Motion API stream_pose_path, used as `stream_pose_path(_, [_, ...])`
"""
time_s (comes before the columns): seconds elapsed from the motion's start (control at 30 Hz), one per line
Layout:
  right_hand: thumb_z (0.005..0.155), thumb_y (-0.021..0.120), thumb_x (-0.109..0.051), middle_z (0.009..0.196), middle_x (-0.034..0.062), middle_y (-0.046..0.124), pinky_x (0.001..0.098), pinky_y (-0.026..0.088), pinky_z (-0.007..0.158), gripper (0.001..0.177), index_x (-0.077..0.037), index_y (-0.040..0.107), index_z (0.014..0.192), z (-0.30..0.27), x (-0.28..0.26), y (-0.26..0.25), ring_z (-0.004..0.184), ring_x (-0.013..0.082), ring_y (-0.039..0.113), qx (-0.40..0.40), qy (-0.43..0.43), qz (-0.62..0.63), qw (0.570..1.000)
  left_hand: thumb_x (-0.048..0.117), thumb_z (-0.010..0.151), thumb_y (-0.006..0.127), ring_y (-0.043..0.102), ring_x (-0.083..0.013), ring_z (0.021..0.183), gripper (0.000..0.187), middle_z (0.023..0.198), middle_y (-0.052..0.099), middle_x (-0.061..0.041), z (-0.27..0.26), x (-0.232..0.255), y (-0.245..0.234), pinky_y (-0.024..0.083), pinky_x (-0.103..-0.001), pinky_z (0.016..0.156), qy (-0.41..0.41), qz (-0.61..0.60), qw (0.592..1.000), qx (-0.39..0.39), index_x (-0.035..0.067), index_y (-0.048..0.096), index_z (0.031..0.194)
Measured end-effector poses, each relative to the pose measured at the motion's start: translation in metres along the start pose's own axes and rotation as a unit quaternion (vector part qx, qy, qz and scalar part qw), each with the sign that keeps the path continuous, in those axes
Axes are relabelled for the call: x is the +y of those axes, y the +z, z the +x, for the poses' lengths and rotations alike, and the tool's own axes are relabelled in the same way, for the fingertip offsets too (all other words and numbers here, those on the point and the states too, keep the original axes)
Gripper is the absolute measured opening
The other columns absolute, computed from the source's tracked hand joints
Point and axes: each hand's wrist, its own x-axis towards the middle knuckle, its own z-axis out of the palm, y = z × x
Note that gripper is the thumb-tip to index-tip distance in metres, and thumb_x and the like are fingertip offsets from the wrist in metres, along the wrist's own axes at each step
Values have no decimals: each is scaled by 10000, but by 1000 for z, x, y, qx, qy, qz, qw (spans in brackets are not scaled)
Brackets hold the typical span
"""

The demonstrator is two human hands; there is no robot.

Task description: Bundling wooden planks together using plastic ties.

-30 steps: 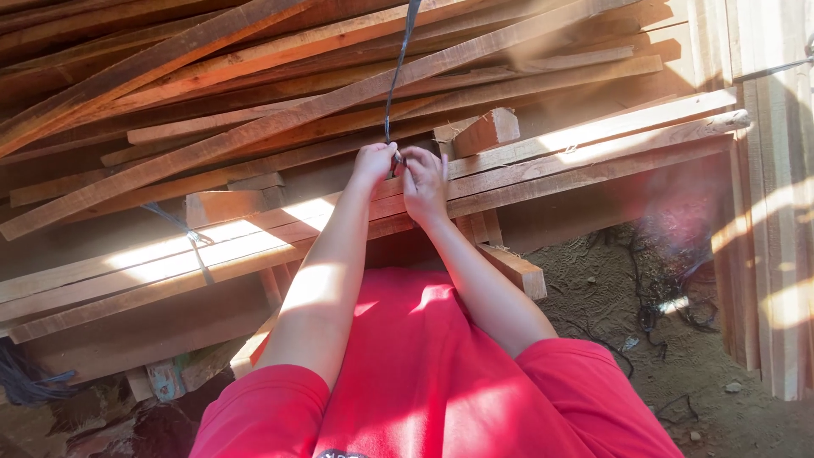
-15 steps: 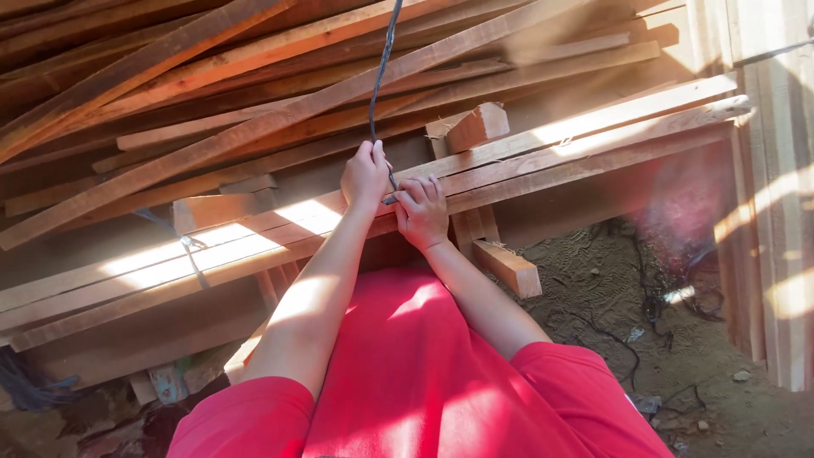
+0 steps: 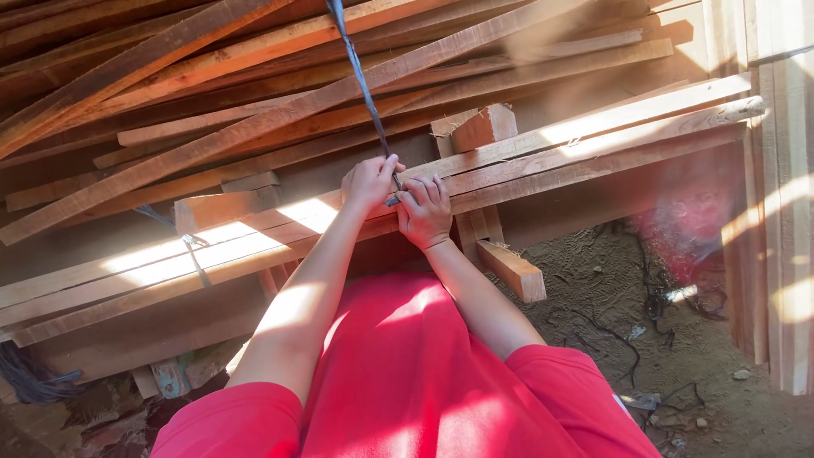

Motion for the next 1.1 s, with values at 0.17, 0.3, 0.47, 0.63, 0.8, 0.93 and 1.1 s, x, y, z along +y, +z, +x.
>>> stream_pose_path(0.17, [939, 640, -298, 1055, -41, 605, 489, 446, 1091, 76, -235, 666, 907, 6, -1, 0, 1111, 209, 630, 16, -6, -21, 1000, 506, 1064, 392, 704, -265, 1102, 464, 944, 785, 25, 14, -1, 0, 532, -415, 940, 21, -91, 996, 10, 296, 762, 879])
stream_pose_path(0.3, [964, 638, -304, 1051, -17, 603, 492, 450, 1079, 107, -223, 671, 902, 2, -4, -3, 1094, 230, 629, 16, -5, -15, 1000, 464, 1056, 373, 684, -275, 1137, 496, 943, 784, -7, 15, 6, 9, 508, -431, 992, -4, -152, 988, -12, 243, 753, 828])
stream_pose_path(0.47, [935, 661, -278, 1056, -22, 600, 489, 441, 1088, 64, -226, 675, 901, 6, -5, -7, 1122, 219, 623, 10, -1, -11, 1000, 515, 1040, 384, 693, -204, 1116, 508, 901, 780, 90, 28, 4, 8, 510, -393, 984, -51, -113, 992, -26, 269, 723, 753])
stream_pose_path(0.63, [934, 667, -284, 1061, -34, 606, 481, 442, 1092, 51, -242, 683, 910, 7, -4, -7, 1138, 210, 620, 8, 2, -5, 1000, 543, 981, 379, 708, -120, 1041, 505, 737, 742, 171, 70, -14, 33, 508, -336, 970, -152, -82, 984, -48, 363, 725, 661])
stream_pose_path(0.8, [934, 653, -286, 1077, -52, 622, 473, 422, 1112, 46, -258, 689, 924, 5, -7, -4, 1132, 199, 620, -4, 23, 1, 1000, 375, 950, 519, 749, -157, 628, 434, 529, 681, 31, 108, -44, 73, 559, -264, 695, -184, -180, 966, -12, 180, 717, 617])
stream_pose_path(0.93, [946, 653, -286, 1068, -68, 636, 451, 406, 1113, 82, -239, 683, 886, 16, -6, -6, 1122, 189, 610, -39, 64, 34, 997, 276, 873, 580, 715, -188, 557, 338, 510, 652, -34, 125, -52, 85, 610, -327, 609, -218, -269, 938, 16, 78, 735, 647])
stream_pose_path(1.1, [1058, 530, -295, 1009, -22, 688, 460, 292, 1132, 235, -221, 685, 898, 28, -9, 30, 1086, 202, 629, -151, 320, 152, 923, 71, 772, 644, 656, -272, 458, 168, 552, 639, -154, 157, -79, 106, 554, -409, 468, -202, -333, 921, -2, -61, 746, 753])
